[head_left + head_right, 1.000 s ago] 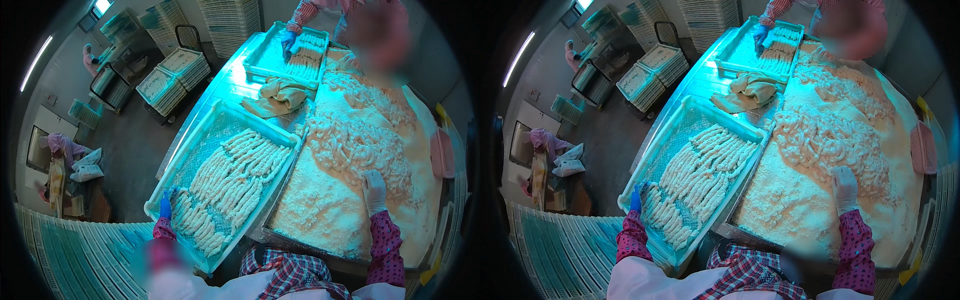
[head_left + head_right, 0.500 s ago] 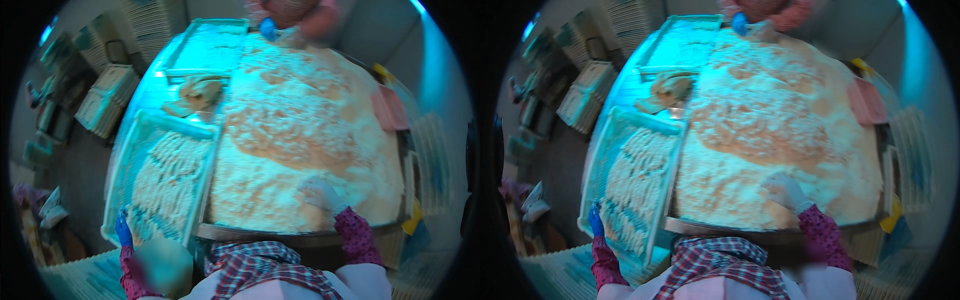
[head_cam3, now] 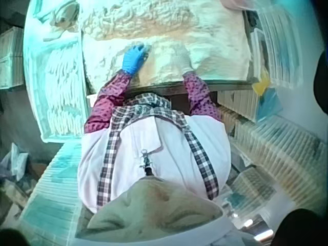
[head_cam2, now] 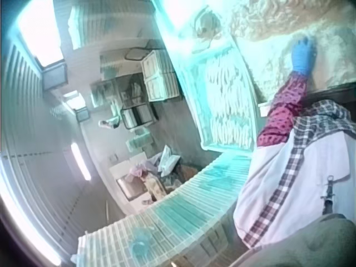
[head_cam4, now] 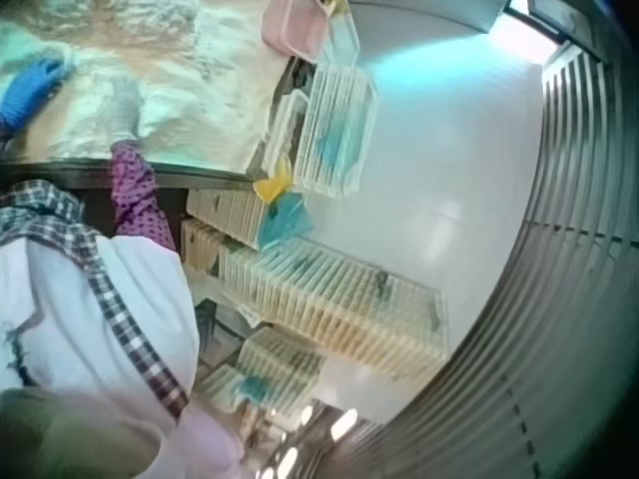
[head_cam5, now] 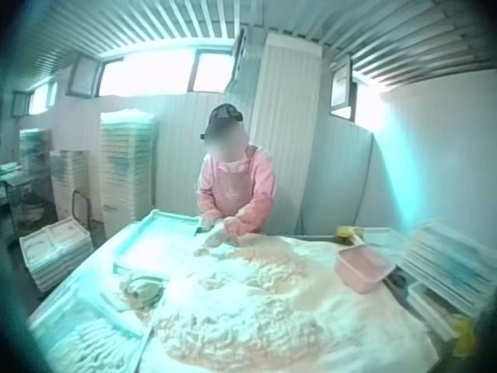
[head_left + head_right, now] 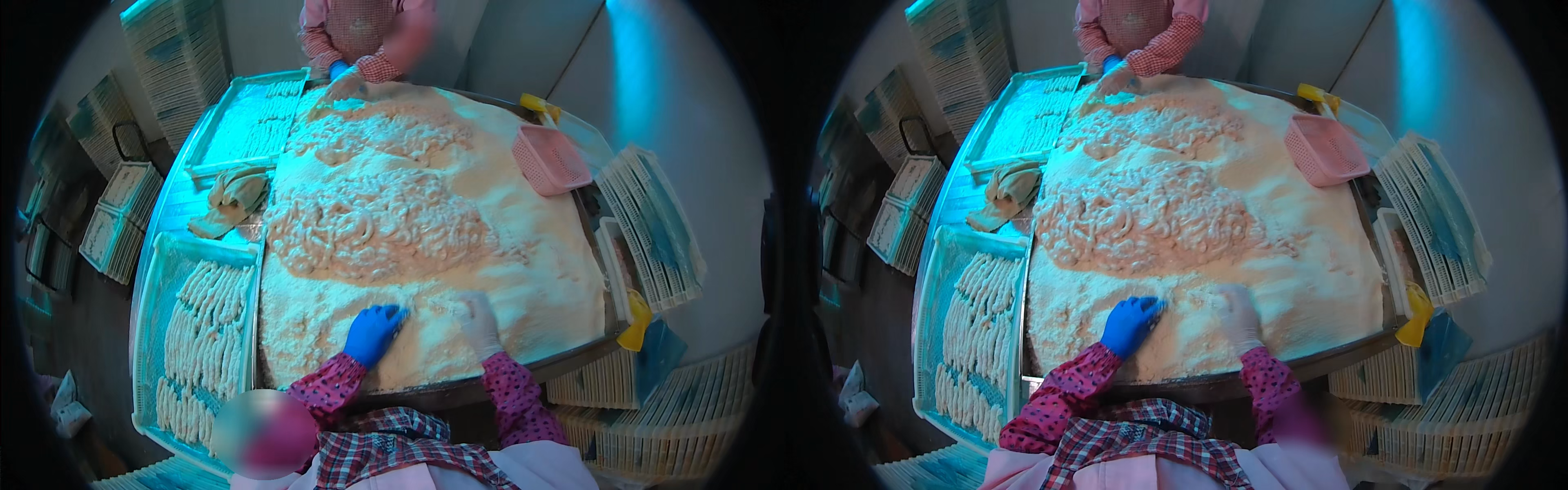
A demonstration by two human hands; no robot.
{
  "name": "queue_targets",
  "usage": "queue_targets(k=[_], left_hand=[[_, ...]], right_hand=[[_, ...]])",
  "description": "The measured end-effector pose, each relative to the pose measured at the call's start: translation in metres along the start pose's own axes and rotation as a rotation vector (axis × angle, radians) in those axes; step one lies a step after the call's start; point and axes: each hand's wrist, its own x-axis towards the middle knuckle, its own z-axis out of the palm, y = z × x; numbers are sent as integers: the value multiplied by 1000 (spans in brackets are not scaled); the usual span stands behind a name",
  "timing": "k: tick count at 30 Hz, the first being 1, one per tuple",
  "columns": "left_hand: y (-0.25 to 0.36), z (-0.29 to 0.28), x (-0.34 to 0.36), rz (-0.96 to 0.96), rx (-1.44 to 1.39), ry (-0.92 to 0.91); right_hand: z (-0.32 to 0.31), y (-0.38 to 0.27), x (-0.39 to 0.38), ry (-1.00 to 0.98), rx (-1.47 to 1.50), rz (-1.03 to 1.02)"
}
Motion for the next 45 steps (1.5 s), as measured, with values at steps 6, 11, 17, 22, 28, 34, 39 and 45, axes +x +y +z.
queue_targets(k=[6, 11, 17, 22, 28, 34, 39, 45], left_hand=[[-4, -12, -14, -30, 23, 93], [7, -41, 4, -553, -1308, 169], [2, -25, -16, -691, -1963, 396], [16, -7, -14, -620, -2114, 403], [26, 11, -13, -618, -2350, 421], [36, -11, -8, -424, -2556, 217], [129, -23, 33, 373, -1937, 1718], [79, -30, 4, -145, -1837, 1194]], right_hand=[[7, -27, 9, 37, -10, -176], [10, -46, 21, -69, 306, -222], [-19, -47, 15, -206, 304, -288], [5, -79, -21, -92, 353, 46], [1, -137, -10, -20, 638, 151], [-2, -156, -10, 57, 246, -242], [18, -192, 1, -7, 61, -419], [39, -200, 17, -33, 409, -312]])
